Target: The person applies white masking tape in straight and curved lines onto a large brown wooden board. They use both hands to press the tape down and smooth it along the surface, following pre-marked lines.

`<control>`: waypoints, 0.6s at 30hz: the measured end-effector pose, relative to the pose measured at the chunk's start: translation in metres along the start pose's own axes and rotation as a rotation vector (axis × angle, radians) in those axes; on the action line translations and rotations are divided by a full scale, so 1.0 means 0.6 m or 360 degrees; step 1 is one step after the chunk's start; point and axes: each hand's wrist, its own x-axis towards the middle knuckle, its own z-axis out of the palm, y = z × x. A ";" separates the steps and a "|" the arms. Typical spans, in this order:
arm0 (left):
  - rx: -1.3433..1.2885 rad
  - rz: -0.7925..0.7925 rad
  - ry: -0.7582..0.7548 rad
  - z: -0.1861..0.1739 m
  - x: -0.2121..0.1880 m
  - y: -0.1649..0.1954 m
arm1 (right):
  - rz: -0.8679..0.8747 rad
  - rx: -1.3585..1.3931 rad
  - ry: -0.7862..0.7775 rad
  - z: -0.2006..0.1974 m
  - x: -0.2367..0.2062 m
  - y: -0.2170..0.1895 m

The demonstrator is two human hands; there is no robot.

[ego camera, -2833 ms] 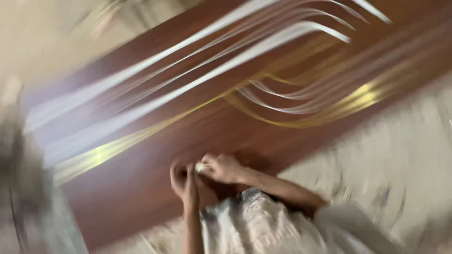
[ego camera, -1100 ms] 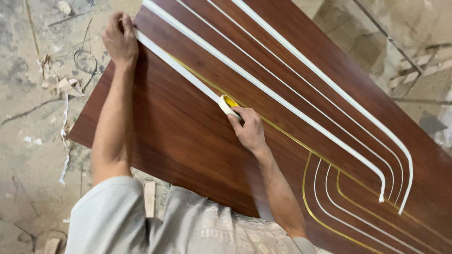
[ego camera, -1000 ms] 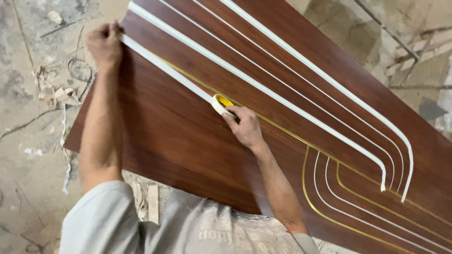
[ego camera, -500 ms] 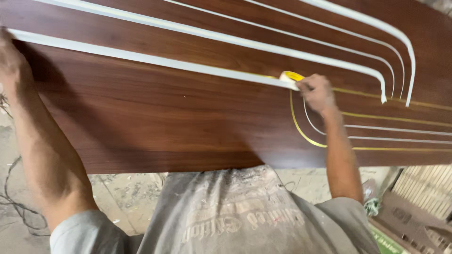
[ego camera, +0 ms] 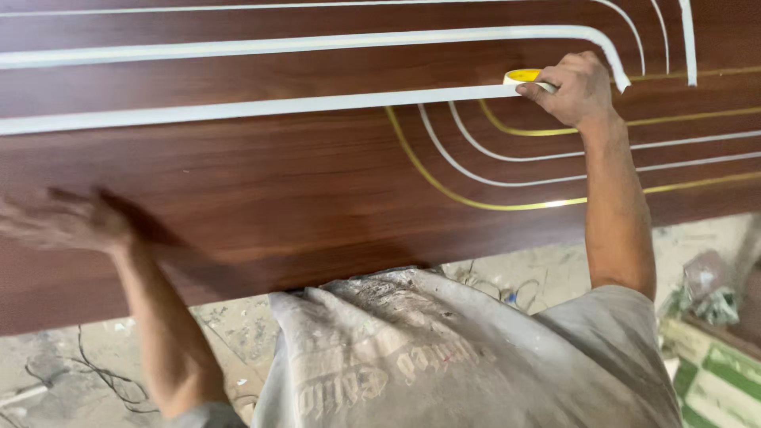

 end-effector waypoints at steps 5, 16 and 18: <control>-0.0087 -0.0373 -0.0531 -0.130 -0.221 0.191 | -0.0179 0.0040 0.0195 0.003 -0.040 0.099; 0.0006 -0.0409 -0.0929 -0.171 -0.287 0.285 | 0.0404 -0.0045 0.0048 -0.060 -0.304 0.327; 0.0005 -0.0087 -0.0694 -0.179 -0.295 0.305 | 0.0487 -0.0002 -0.0009 -0.069 -0.316 0.342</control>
